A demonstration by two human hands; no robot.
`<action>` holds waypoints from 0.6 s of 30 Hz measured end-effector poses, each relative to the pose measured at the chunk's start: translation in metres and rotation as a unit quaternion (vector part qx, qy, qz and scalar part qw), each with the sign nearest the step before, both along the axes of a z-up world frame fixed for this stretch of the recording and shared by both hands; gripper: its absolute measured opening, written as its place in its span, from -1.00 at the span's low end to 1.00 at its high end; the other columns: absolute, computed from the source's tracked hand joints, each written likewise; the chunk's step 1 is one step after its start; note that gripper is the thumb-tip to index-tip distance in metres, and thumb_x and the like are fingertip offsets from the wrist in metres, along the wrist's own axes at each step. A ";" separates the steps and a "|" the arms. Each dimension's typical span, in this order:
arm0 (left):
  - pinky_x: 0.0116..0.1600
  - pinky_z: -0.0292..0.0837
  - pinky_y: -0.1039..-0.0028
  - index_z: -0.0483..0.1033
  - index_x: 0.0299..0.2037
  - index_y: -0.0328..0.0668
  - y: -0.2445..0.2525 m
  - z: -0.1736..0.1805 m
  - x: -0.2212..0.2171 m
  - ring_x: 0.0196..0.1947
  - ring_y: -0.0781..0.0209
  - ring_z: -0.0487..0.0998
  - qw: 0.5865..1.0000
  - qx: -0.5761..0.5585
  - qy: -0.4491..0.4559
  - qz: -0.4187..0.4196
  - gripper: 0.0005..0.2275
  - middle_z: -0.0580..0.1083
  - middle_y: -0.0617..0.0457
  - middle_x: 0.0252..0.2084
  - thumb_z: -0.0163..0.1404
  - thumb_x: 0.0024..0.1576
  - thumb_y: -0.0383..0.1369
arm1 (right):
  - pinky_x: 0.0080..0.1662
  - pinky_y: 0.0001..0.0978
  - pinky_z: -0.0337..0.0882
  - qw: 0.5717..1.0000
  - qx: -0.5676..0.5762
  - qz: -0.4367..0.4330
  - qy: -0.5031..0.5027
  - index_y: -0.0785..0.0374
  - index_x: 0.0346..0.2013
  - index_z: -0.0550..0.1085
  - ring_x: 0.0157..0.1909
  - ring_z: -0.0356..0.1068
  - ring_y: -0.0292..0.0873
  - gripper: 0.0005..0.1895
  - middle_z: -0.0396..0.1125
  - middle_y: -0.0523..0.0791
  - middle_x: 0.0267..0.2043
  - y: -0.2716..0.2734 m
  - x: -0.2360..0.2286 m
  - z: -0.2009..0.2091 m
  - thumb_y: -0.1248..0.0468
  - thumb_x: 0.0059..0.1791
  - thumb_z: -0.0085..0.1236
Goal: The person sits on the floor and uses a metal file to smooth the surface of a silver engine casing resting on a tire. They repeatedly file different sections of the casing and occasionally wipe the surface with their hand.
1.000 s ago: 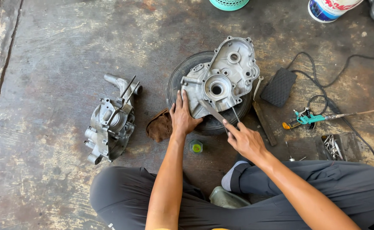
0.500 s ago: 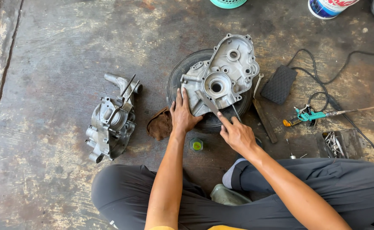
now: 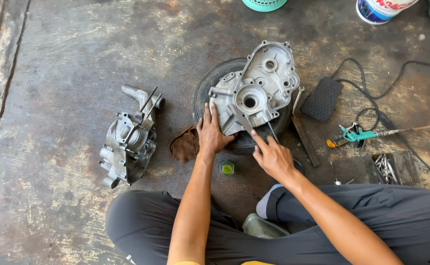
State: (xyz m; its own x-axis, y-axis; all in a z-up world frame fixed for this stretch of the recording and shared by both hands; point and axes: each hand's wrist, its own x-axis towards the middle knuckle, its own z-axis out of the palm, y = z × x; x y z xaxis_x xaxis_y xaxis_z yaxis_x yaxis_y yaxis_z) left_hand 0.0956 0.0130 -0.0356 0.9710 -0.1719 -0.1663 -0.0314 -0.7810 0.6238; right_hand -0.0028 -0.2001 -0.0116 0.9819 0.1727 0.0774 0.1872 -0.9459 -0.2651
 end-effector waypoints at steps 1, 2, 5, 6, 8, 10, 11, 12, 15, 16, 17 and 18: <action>0.50 -0.17 0.01 -0.25 0.55 -0.12 0.002 0.005 -0.001 0.52 -0.14 0.01 1.000 0.001 0.002 -0.002 0.17 -0.15 -0.22 0.57 0.33 -0.20 -0.02 | -0.43 0.16 0.49 1.000 0.001 -0.002 0.002 -0.10 0.28 0.36 -0.45 0.47 0.31 -0.52 0.28 0.04 -0.31 0.002 0.003 0.003 0.07 0.04 -0.14; 0.50 -0.19 0.01 -0.26 0.55 -0.12 0.004 0.010 -0.002 0.53 -0.15 -0.01 1.000 -0.021 0.014 -0.007 0.19 -0.16 -0.23 0.57 0.33 -0.22 0.04 | -0.42 0.14 0.51 1.000 0.000 -0.007 0.004 -0.09 0.26 0.37 -0.46 0.48 0.29 -0.52 0.27 0.02 -0.18 0.004 0.006 0.007 0.08 0.03 -0.12; 0.52 -0.22 0.01 -0.24 0.55 -0.08 0.009 0.014 0.002 0.54 -0.13 -0.02 0.998 -0.053 0.039 -0.005 0.21 -0.15 -0.20 0.57 0.25 -0.25 0.22 | -0.40 0.14 0.52 1.000 0.002 0.000 0.004 -0.04 0.24 0.37 -0.42 0.49 0.29 -0.51 0.24 0.02 0.00 0.005 0.013 0.011 0.13 0.00 -0.09; 0.54 -0.23 0.01 -0.21 0.54 -0.03 0.008 0.013 0.004 0.54 -0.10 -0.02 0.996 -0.064 0.056 0.000 0.21 -0.13 -0.16 0.57 0.18 -0.26 0.34 | -0.39 0.17 0.53 1.000 0.006 0.011 0.007 -0.01 0.24 0.37 -0.39 0.50 0.31 -0.50 0.23 0.04 0.05 0.004 0.014 0.010 0.15 -0.02 -0.07; 0.52 -0.18 0.02 -0.13 0.51 0.06 -0.005 0.010 0.005 0.50 -0.04 0.07 0.994 -0.075 0.060 0.058 0.04 -0.04 -0.08 0.52 0.05 -0.11 0.35 | -0.40 0.12 0.53 1.000 -0.005 0.010 0.010 -0.06 0.23 0.36 -0.40 0.50 0.27 -0.51 0.25 0.00 0.00 0.003 0.015 0.005 0.14 -0.03 -0.08; 0.51 -0.13 0.04 -0.05 0.48 0.15 -0.017 0.010 0.016 0.46 0.03 0.15 0.988 -0.088 0.054 0.114 -0.13 0.05 0.00 0.47 -0.07 0.04 0.36 | -0.40 0.08 0.54 1.000 -0.017 0.008 0.004 -0.10 0.21 0.36 -0.42 0.51 0.22 -0.52 0.26 -0.04 -0.04 0.003 0.024 0.003 0.12 -0.03 -0.09; 0.48 -0.13 -0.04 -0.06 0.48 0.21 -0.021 0.009 0.018 0.43 -0.05 0.20 0.988 -0.075 0.043 0.126 -0.17 0.09 -0.03 0.42 -0.04 0.06 0.30 | -0.40 0.10 0.54 1.000 -0.016 0.001 0.009 -0.10 0.23 0.33 -0.43 0.51 0.23 -0.49 0.27 -0.04 -0.05 0.005 0.025 0.002 0.12 -0.04 -0.08; 0.44 -0.12 -0.11 -0.07 0.48 0.28 -0.024 0.007 0.019 0.39 -0.13 0.25 0.988 -0.062 0.032 0.139 -0.21 0.12 -0.06 0.37 0.00 0.09 0.24 | -0.39 0.11 0.53 1.000 -0.015 -0.005 0.015 -0.09 0.24 0.30 -0.43 0.50 0.24 -0.47 0.27 -0.04 -0.06 0.006 0.025 0.001 0.11 -0.06 -0.07; 0.39 -0.07 -0.15 -0.04 0.49 0.35 -0.025 0.016 0.024 0.38 -0.20 0.23 0.988 -0.058 0.042 0.137 -0.21 0.15 -0.10 0.33 0.04 0.08 0.18 | -0.34 0.24 0.50 0.999 0.022 0.007 0.048 -0.12 0.36 0.25 -0.28 0.47 0.38 -0.37 0.18 0.08 0.10 0.022 0.038 0.036 0.14 -0.05 -0.09; 0.39 -0.07 -0.15 -0.04 0.49 0.35 -0.024 0.015 0.024 0.38 -0.20 0.23 0.988 -0.055 0.042 0.136 -0.21 0.15 -0.10 0.33 0.04 0.08 0.18 | -0.34 0.24 0.50 0.999 0.025 0.006 0.048 -0.12 0.36 0.25 -0.28 0.47 0.38 -0.37 0.18 0.08 0.10 0.022 0.045 0.027 0.14 -0.05 -0.09; 0.39 -0.08 -0.14 -0.04 0.49 0.38 -0.023 0.013 0.024 0.38 -0.17 0.23 0.989 -0.049 0.048 0.134 -0.22 0.15 -0.08 0.34 0.02 0.08 0.19 | -0.29 0.18 0.49 1.000 0.002 0.021 0.022 -0.07 0.35 0.29 -0.14 0.41 0.36 -0.40 0.14 0.10 0.16 0.021 0.051 0.018 0.13 -0.03 -0.10; 0.38 -0.09 -0.13 -0.05 0.50 0.41 -0.022 0.011 0.024 0.38 -0.14 0.22 0.989 -0.042 0.053 0.131 -0.23 0.14 -0.06 0.34 -0.01 0.08 0.21 | -0.24 0.12 0.47 0.999 -0.021 0.036 -0.004 -0.02 0.33 0.33 -0.01 0.36 0.34 -0.43 0.11 0.12 0.23 0.021 0.058 0.009 0.11 -0.01 -0.12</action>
State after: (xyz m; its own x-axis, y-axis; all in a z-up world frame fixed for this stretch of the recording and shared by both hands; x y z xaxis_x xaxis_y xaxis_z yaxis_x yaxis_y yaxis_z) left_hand 0.1198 -0.0093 -0.0245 0.9618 0.0651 -0.2661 0.2343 -0.6985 0.6761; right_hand 0.0554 -0.1787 -0.0029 0.9662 0.2460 0.0767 0.2571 -0.9404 -0.2228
